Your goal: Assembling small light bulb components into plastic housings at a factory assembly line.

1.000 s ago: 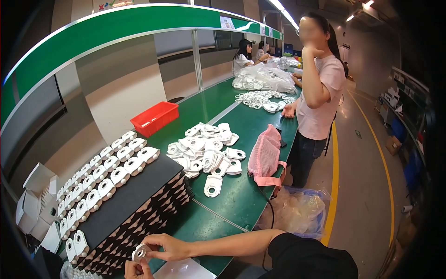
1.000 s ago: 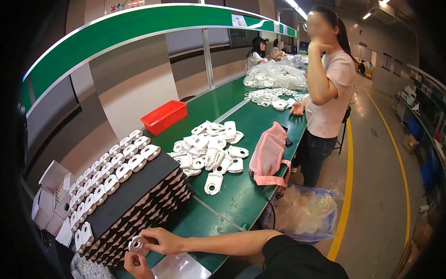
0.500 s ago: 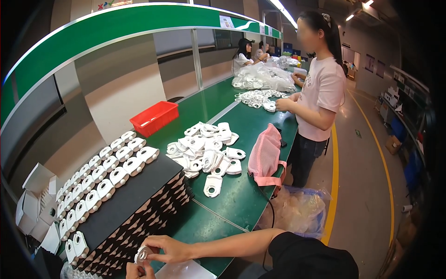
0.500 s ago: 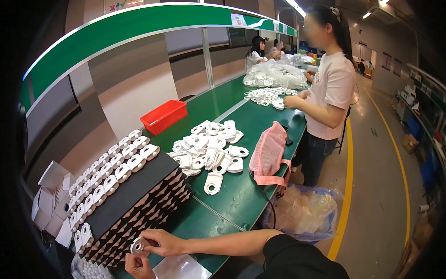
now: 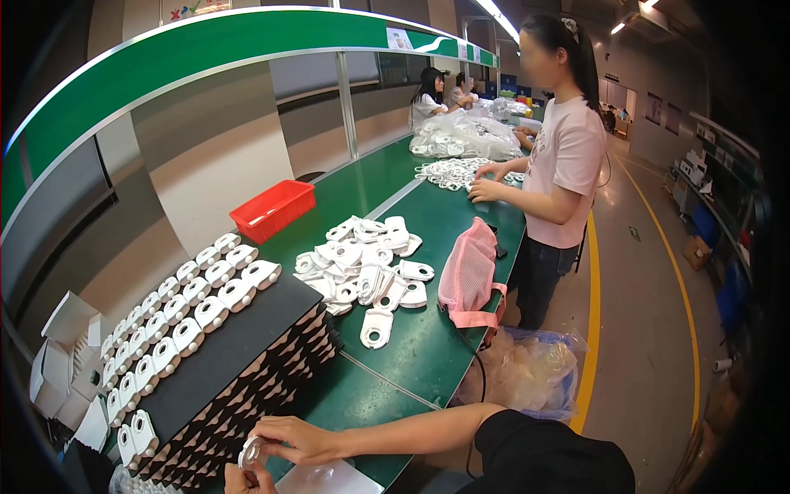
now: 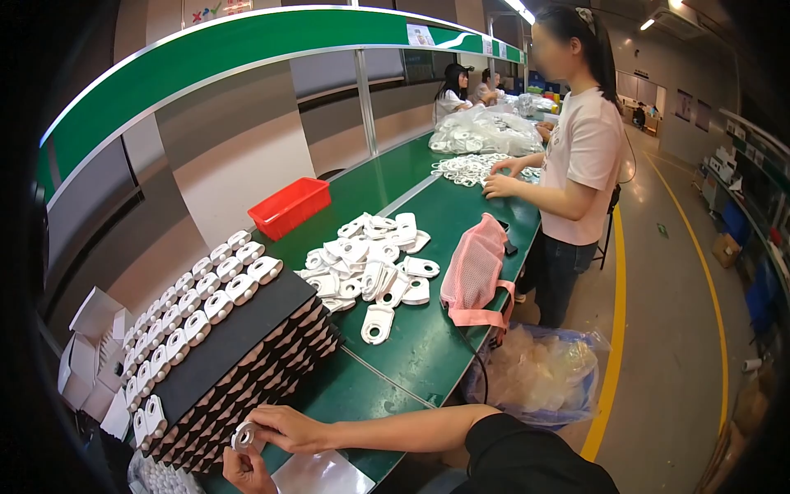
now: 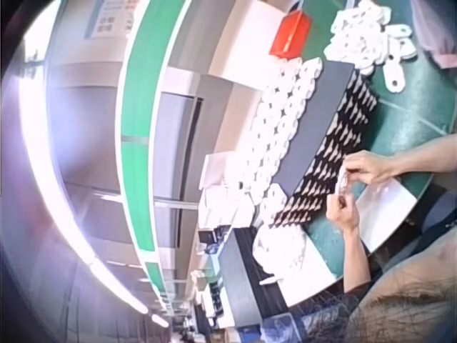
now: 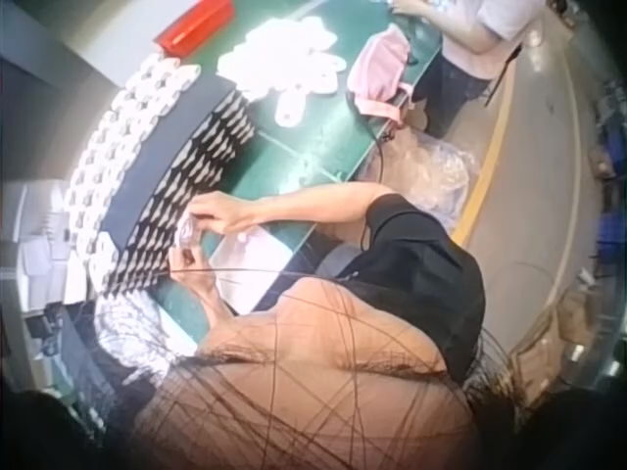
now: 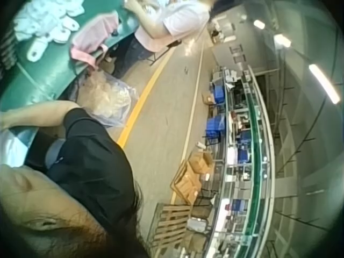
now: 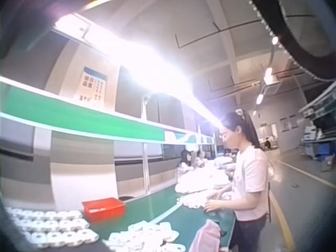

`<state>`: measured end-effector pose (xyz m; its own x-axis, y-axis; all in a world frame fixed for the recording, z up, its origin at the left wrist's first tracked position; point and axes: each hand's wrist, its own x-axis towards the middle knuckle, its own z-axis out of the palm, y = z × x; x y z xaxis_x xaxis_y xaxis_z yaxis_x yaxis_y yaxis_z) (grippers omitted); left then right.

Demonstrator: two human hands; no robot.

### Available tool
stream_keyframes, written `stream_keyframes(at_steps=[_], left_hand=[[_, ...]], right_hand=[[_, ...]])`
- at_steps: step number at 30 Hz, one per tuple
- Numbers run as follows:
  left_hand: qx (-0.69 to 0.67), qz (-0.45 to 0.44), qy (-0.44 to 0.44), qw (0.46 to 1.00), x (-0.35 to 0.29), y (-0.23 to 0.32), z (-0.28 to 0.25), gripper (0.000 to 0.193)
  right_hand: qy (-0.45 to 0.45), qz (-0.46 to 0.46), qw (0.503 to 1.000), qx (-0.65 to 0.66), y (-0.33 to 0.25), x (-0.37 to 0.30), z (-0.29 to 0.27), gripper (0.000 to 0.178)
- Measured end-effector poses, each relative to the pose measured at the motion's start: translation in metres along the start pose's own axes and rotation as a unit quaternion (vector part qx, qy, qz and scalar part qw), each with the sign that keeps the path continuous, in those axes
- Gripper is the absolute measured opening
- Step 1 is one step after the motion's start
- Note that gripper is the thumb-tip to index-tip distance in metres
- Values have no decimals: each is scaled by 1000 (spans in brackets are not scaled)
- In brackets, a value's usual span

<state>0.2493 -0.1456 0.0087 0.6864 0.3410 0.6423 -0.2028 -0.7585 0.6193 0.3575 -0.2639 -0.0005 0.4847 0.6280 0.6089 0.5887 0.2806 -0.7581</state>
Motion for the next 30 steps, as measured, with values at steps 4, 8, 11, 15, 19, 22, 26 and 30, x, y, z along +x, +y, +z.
stream_keyframes(at_steps=[4,8,11,15,19,22,26,30], left_hand=[[-9,3,0,1000,1,3,-1,18],[-14,11,1,1000,0,0,0,17],[-11,21,3,1000,-2,-5,-1,16],[-13,2,2,1000,-1,-2,-1,15],[-16,-14,-3,1000,-1,-1,-1,13],[-11,-10,-11,1000,-1,-4,-2,11],[-2,-18,-11,1000,-2,-5,-2,7],[-6,-21,-6,1000,-2,-3,-3,6]], right_hand=[[-7,6,1000,-3,0,0,-1,14],[-7,8,1000,-4,-3,0,-2,14],[-6,7,1000,-2,-5,0,-2,13],[-13,20,1000,7,-9,1,-4,14],[-7,23,1000,12,-7,0,-4,14],[7,10,1000,12,-4,0,-1,15],[16,-15,1000,5,5,-1,2,17],[14,-12,1000,10,3,-2,2,18]])
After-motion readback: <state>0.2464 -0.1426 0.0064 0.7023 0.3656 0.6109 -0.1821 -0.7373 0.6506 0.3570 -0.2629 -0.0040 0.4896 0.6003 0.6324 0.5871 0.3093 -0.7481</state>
